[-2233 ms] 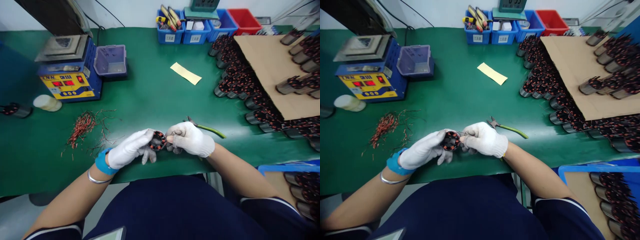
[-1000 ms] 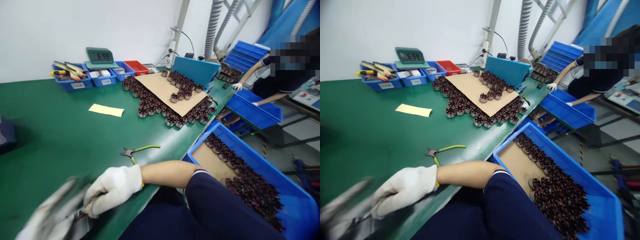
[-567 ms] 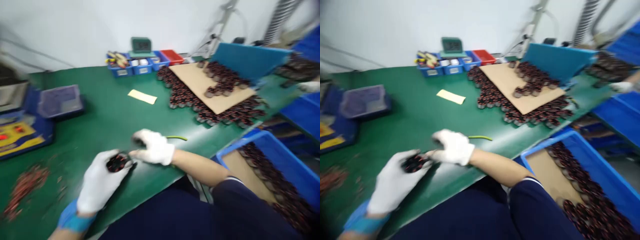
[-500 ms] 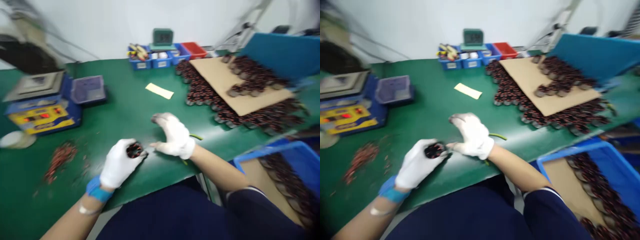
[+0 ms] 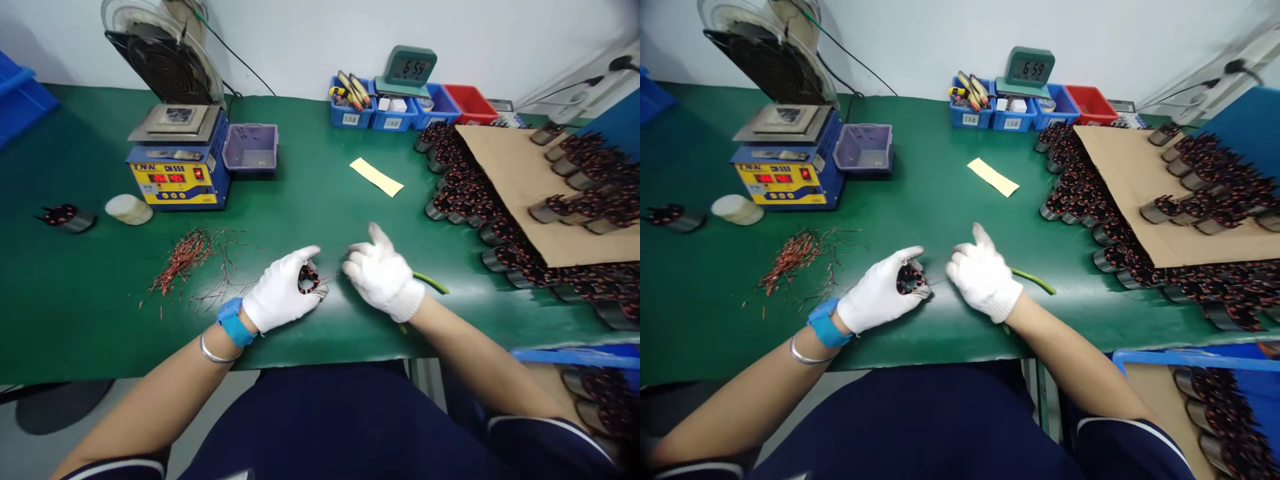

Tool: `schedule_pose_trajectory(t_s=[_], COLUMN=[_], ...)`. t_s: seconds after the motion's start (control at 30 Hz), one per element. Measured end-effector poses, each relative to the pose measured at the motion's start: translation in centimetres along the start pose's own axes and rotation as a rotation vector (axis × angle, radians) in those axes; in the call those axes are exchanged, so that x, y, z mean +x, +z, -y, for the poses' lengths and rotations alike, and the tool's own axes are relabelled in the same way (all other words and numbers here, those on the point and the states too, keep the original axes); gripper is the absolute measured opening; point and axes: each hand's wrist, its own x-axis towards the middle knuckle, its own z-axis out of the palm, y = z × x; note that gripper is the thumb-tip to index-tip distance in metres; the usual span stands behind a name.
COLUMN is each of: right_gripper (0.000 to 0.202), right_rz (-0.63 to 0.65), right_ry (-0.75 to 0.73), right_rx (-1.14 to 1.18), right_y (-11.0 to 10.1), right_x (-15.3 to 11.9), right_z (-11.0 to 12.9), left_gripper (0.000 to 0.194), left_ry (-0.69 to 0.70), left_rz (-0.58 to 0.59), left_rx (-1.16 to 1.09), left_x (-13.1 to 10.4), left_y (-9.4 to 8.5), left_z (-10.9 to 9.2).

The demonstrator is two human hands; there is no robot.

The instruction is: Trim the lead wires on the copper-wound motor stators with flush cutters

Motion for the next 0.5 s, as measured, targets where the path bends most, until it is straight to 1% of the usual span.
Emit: schedule_pose_trajectory(t_s=[0.03, 0.1, 0.13, 0.17, 0.2, 0.27, 0.3, 0.33, 0.37, 0.43, 0.5], right_gripper=[0.027, 0.027, 0.029, 0.038, 0.056, 0.099, 0.109, 0.112, 0.108, 0.092, 0.078], right_rz=[0.003, 0.051, 0.1, 0.144, 0.186, 0.253, 0.28, 0.302, 0.316, 0.308, 0.282], right_ry=[0.027, 0.095, 0.134, 0.183, 0.238, 0.354, 0.406, 0.448, 0.477, 0.496, 0.483], right_rx=[-0.024, -0.065, -0.058, -0.051, -0.056, -0.116, -0.158, -0.193, -0.212, -0.213, -0.198], right_y=[-0.8, -2.3, -2.9, -3.3, -3.5, -3.0, -2.5, -2.1, -1.6, -1.1, -1.1], right_x=[-0.7, -2.2, -3.1, -4.0, -5.0, -6.9, -7.9, -8.7, -9.4, -10.4, -10.8], right_z=[-0.9, -2.5, -3.0, -3.2, -3.1, -2.3, -1.7, -1.2, -0.8, -0.3, -0.4], left_gripper=[0.054, 0.033, 0.024, 0.018, 0.014, 0.011, 0.01, 0.01, 0.011, 0.015, 0.017], left_ry=[0.004, -0.001, -0.01, -0.022, -0.035, -0.05, -0.049, -0.045, -0.041, -0.029, -0.025], left_rz=[0.011, 0.02, 0.019, 0.014, 0.007, -0.005, -0.007, -0.005, -0.002, 0.007, 0.011], left_rx=[0.033, 0.099, 0.125, 0.147, 0.171, 0.248, 0.296, 0.342, 0.38, 0.418, 0.429], left_x=[0.0, 0.1, 0.1, 0.1, 0.1, 0.0, 0.0, -0.1, -0.1, -0.2, -0.2], left_y=[-0.2, -0.6, -0.7, -0.7, -0.6, -0.3, -0.2, 0.0, 0.1, 0.2, 0.2], left_z=[0.1, 0.2, 0.2, 0.1, 0.0, -0.3, -0.5, -0.6, -0.7, -0.9, -0.9])
